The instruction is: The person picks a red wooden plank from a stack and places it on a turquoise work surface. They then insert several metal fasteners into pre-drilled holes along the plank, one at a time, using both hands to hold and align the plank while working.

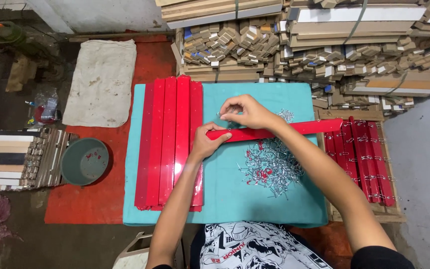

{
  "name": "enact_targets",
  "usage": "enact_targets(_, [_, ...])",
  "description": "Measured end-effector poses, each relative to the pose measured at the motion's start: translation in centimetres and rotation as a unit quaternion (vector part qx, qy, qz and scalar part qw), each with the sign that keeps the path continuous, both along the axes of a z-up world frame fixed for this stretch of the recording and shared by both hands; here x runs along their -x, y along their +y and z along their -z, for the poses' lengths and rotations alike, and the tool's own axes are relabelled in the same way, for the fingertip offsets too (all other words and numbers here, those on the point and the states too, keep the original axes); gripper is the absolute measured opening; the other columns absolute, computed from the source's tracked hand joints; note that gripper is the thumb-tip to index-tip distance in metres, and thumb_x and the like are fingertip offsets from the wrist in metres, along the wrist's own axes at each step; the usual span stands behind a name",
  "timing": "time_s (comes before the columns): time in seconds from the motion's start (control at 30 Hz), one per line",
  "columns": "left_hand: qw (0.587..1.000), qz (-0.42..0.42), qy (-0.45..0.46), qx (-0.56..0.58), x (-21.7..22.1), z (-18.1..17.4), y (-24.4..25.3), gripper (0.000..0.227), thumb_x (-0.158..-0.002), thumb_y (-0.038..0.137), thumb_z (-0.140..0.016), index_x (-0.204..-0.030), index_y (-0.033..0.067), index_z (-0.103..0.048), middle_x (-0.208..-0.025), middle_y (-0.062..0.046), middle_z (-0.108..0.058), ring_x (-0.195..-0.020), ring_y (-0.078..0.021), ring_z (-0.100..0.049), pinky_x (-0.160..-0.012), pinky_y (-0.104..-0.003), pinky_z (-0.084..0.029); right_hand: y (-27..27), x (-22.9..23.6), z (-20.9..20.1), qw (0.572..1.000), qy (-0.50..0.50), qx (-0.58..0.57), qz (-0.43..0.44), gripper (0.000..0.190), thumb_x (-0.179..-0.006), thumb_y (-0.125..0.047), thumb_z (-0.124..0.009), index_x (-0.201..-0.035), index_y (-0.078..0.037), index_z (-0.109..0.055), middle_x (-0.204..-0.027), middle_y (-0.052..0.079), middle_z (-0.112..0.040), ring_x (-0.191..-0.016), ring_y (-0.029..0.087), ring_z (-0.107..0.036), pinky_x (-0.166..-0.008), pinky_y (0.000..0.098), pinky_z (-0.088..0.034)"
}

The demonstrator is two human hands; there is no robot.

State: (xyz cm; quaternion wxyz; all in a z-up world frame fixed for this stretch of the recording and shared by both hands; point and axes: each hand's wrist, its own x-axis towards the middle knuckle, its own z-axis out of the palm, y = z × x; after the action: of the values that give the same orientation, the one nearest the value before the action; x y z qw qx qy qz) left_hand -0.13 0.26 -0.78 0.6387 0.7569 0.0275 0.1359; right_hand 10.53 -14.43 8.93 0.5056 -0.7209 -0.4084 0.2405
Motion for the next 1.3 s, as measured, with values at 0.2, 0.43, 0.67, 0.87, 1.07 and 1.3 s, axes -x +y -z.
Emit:
enact_targets(0.2, [1.000,0.004,0.014,0.026,0.1,-0.4,-0.1,0.022,-0.066,0.020,-0.084,-0.082,0.0088,-0.074,-0.062,-0.006,-0.061,-0.064,-0.0081,-0.054,-0.062,-0.024,-0.043,-1.6,-1.5,1.8,0.995,-0.049,0.070,-0.045,0.013,-0.091,-0.002,-0.047,-0.096,-0.003,-0.059,-0.074,0.009,-0.063,-0.069,0.021,-0.059,-0.067,0.0331,-0.051])
enact_targets(0.43, [0.998,0.014,0.022,0.048,0.1,-0.1,0.0,0.023,-0.066,0.015,-0.084,-0.082,0.0044,-0.073,-0.058,-0.007,-0.062,-0.058,-0.0079,-0.058,-0.056,-0.022,-0.044,-2.1,-0.3,-0.9,0.938,-0.242,0.145,-0.203,0.018,-0.082,0.005,-0.055,-0.092,0.000,-0.070,-0.085,0.016,-0.069,-0.081,0.032,-0.067,-0.076,0.0402,-0.053])
enact_targets(0.67, [0.998,0.042,0.013,0.044,-0.3,1.1,0.1,0.026,-0.064,0.017,-0.086,-0.084,0.0059,-0.073,-0.060,-0.005,-0.059,-0.055,-0.0067,-0.051,-0.054,-0.022,-0.041,-2.1,-2.1,2.5,0.750,-0.555,0.193,-0.303,0.016,-0.090,-0.004,-0.055,-0.100,-0.015,-0.062,-0.097,0.000,-0.060,-0.091,0.019,-0.063,-0.077,0.0341,-0.054])
enact_targets(0.87, [0.996,0.060,0.015,0.059,-0.2,1.0,0.1,0.026,-0.064,0.013,-0.085,-0.085,0.0044,-0.072,-0.058,-0.005,-0.059,-0.047,-0.0062,-0.051,-0.046,-0.020,-0.041,-1.4,-4.0,4.0,0.642,-0.626,0.182,-0.403,0.018,-0.095,-0.010,-0.051,-0.109,-0.020,-0.054,-0.099,-0.002,-0.055,-0.097,0.014,-0.060,-0.084,0.0305,-0.051])
enact_targets(1.07, [0.993,0.062,0.027,0.093,-0.3,1.4,0.2,0.025,-0.064,0.008,-0.083,-0.082,0.0007,-0.069,-0.057,-0.006,-0.060,-0.039,-0.0067,-0.051,-0.036,-0.018,-0.041,-0.5,-3.4,5.0,0.740,-0.494,0.215,-0.403,0.016,-0.091,-0.007,-0.048,-0.101,-0.017,-0.054,-0.094,0.002,-0.058,-0.097,0.023,-0.063,-0.083,0.0383,-0.052])
enact_targets(1.3, [0.996,0.034,0.022,0.085,-0.4,1.6,0.3,0.024,-0.063,0.013,-0.086,-0.074,0.0036,-0.067,-0.056,-0.005,-0.059,-0.042,-0.0071,-0.051,-0.035,-0.020,-0.040,0.7,-0.3,-0.5,0.866,-0.270,0.320,-0.273,0.017,-0.086,-0.012,-0.041,-0.081,-0.010,-0.057,-0.080,0.014,-0.065,-0.085,0.037,-0.064,-0.076,0.0477,-0.051])
